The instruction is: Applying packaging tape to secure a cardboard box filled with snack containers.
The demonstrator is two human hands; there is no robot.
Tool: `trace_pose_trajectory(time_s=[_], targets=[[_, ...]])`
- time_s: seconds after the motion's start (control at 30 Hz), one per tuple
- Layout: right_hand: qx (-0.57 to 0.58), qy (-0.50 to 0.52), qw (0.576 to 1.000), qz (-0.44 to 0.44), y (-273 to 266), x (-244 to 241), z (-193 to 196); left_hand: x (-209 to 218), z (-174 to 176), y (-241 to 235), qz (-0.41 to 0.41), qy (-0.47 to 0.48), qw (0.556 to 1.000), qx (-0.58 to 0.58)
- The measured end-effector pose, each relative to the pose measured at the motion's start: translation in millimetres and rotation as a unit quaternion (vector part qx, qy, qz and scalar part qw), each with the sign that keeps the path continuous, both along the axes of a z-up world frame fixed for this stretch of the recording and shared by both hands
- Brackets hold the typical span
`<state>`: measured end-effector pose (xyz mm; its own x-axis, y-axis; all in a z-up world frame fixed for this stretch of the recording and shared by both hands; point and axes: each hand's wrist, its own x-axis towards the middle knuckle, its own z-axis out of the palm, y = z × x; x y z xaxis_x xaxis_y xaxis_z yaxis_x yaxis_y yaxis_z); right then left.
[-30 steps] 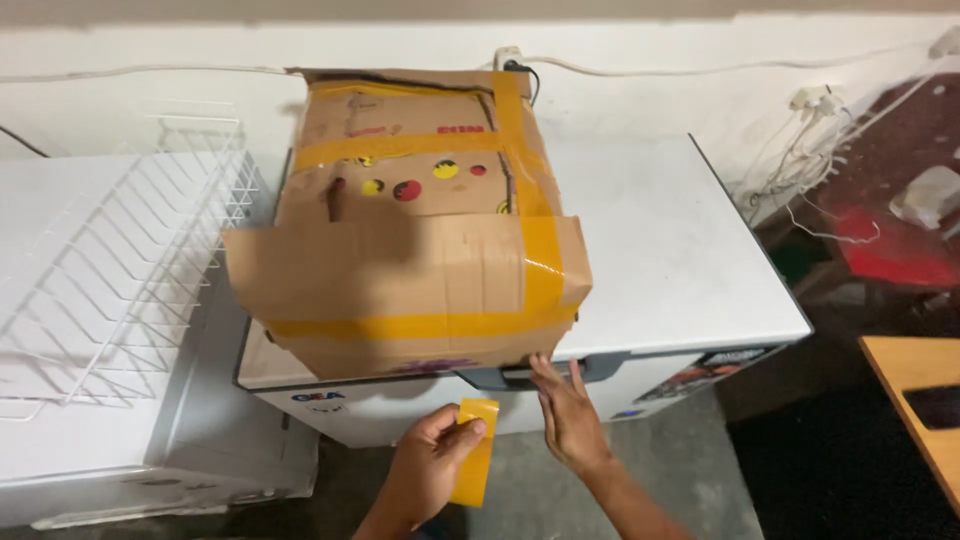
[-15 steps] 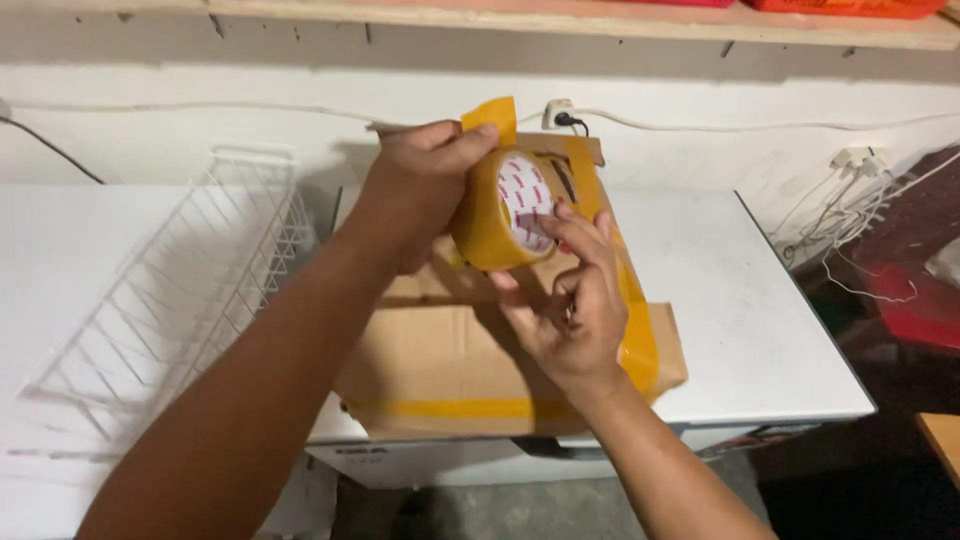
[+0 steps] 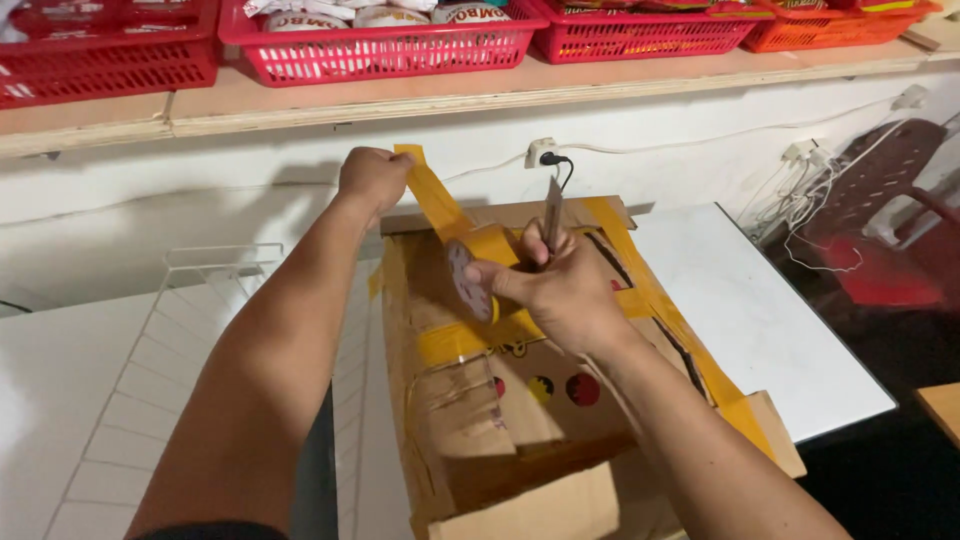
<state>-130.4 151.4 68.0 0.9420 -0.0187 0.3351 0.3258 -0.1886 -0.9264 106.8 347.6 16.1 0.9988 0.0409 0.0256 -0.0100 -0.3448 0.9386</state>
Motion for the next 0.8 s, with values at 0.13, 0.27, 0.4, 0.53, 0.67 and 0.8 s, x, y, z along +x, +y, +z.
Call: trace_pose_trajectory(time_s=[0.13,0.27,0.4,0.53,0.67,0.8], targets=[[0.169,0.122,0.978,0.008,18.2,20.1,22.3,67.4,-54.5,2.6,-0.033,0.021,0.999,0.020],[0.120,0.067,0.990,0.014,26.2,55.4,25.9,127.8,-105.7,6.8,-0.086,0.135,0.987,0.013],[-0.002,0.193,0.979,-0.062,48.1,78.1,50.9,166.2,-161.5,9.4,-0.149,0.193,0.967,-0.076],[-0.070,0.201,0.975,-0.061,54.2,97.2,49.4,191.6,-238.9,20.6,-0.242,0.254,0.898,-0.264],[-0.092,0.244,0.963,-0.072,57.0,103.8,54.9,181.8,-265.5,20.8,-0.223,0.278,0.899,-0.256],[-0.091,0.241,0.963,-0.078,60.5,104.4,59.1,173.7,-275.8,23.8,-0.177,0.316,0.902,-0.235]])
